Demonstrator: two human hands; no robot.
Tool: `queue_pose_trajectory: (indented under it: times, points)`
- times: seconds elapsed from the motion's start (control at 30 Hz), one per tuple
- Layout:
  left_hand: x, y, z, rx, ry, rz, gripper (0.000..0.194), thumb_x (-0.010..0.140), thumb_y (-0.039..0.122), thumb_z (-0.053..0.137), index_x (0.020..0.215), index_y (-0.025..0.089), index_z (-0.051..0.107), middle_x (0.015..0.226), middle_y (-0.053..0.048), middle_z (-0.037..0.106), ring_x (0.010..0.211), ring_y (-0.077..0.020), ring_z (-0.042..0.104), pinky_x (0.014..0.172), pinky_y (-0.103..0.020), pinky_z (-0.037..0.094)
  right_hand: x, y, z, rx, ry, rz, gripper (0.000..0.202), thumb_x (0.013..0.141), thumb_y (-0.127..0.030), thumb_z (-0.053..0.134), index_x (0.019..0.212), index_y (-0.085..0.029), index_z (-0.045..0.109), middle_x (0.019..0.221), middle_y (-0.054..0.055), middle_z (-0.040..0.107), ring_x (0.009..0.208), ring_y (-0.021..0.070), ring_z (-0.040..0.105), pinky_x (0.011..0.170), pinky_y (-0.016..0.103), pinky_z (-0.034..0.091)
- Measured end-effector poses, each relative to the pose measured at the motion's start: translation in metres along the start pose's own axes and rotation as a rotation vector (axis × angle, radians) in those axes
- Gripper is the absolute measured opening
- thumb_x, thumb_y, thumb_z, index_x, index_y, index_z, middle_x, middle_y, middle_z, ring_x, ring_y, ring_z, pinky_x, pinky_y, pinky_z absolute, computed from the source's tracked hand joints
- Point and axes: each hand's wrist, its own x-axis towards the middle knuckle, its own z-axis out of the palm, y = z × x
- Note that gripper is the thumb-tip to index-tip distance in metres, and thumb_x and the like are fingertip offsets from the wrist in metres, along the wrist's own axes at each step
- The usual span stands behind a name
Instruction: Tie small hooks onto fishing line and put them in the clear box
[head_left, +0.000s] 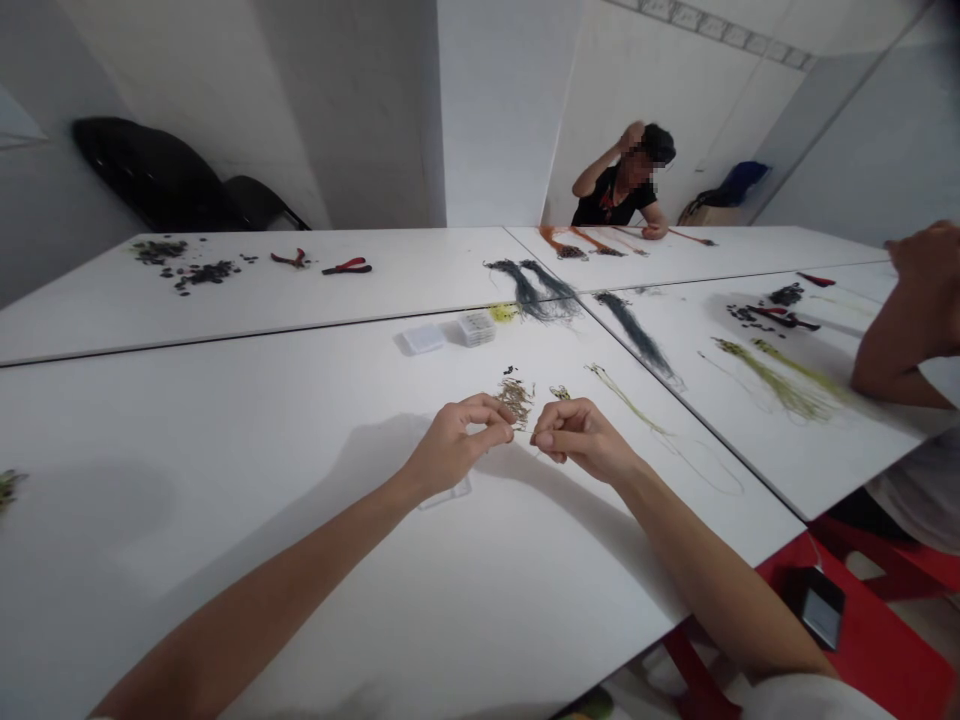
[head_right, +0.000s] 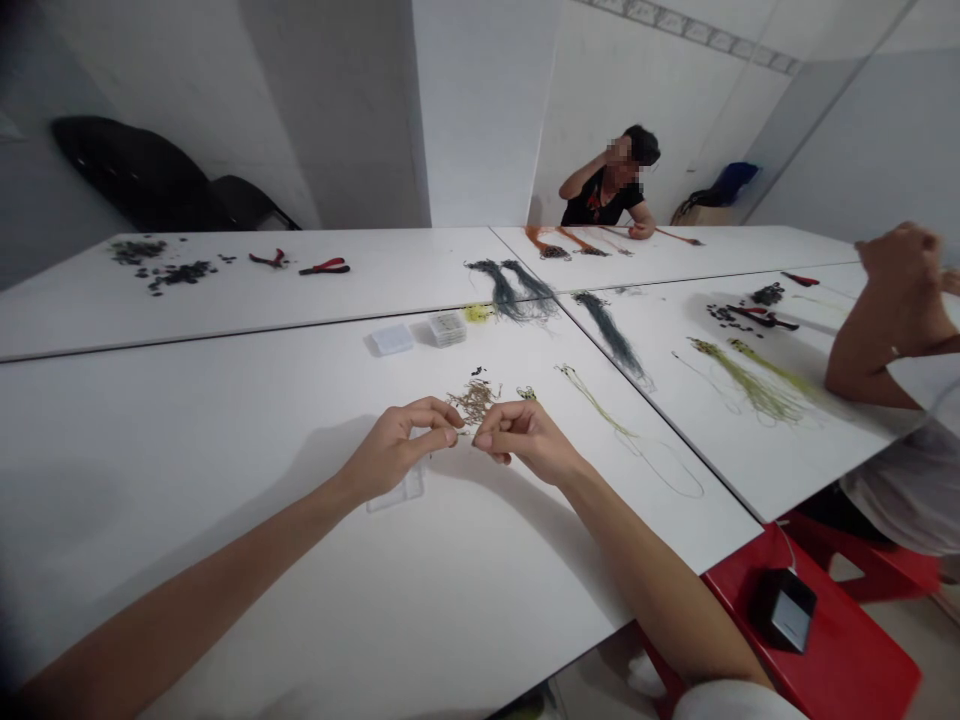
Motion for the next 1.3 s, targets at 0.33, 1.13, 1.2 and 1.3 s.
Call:
queue_pose_trajectory:
  times: [0.33,1.13,1.2,1.3]
  points:
    - [-0.006,0.002,0.002,0.171,-0.167,0.201,0.016,0.085,0.019,0.059,0.069,0.018,0.060,0.109,-0.003,0.059,0.096,-0.0175,0.058,0.086,-0.033,0.045,0.004,-0.002,-0.002,0.059,0.062,0.063,0.011,0.076,-0.021,0.075,0.070,-0.015,0.068,0.054,-0.004,0.049,0.052,0.0081,0.041,0.051,0.025,0.028]
    - [-0.001,-0.008,0.004,-0.035,-0.065,0.042,0.019,0.087,0.027,0.057,0.077,0.017,0.069,0.093,-0.006,0.069,0.092,-0.0204,0.064,0.088,-0.035,0.048,-0.005,-0.005,0.019,-0.570,0.187,-0.330,0.006,0.083,-0.028,0.070,0.084,-0.022,0.071,0.078,0.004,0.068,0.073,0.0178,0.059,0.073,0.034,0.046]
    - [-0.001,-0.008,0.003,-0.044,-0.091,0.011,0.021,0.089,0.031,0.057,0.082,0.017,0.071,0.092,-0.007,0.070,0.093,-0.0213,0.065,0.089,-0.035,0.048,-0.005,-0.004,0.019,-0.625,0.194,-0.328,0.007,0.085,-0.027,0.066,0.082,-0.022,0.070,0.078,0.003,0.068,0.074,0.0182,0.060,0.074,0.034,0.046]
    - [0.002,-0.006,-0.002,-0.081,-0.089,0.003,0.026,0.091,0.037,0.056,0.089,0.015,0.071,0.090,-0.008,0.070,0.091,-0.0214,0.066,0.089,-0.036,0.049,-0.005,-0.004,0.016,-0.650,0.221,-0.305,0.008,0.086,-0.027,0.064,0.081,-0.021,0.067,0.075,0.002,0.065,0.072,0.0168,0.057,0.071,0.032,0.045]
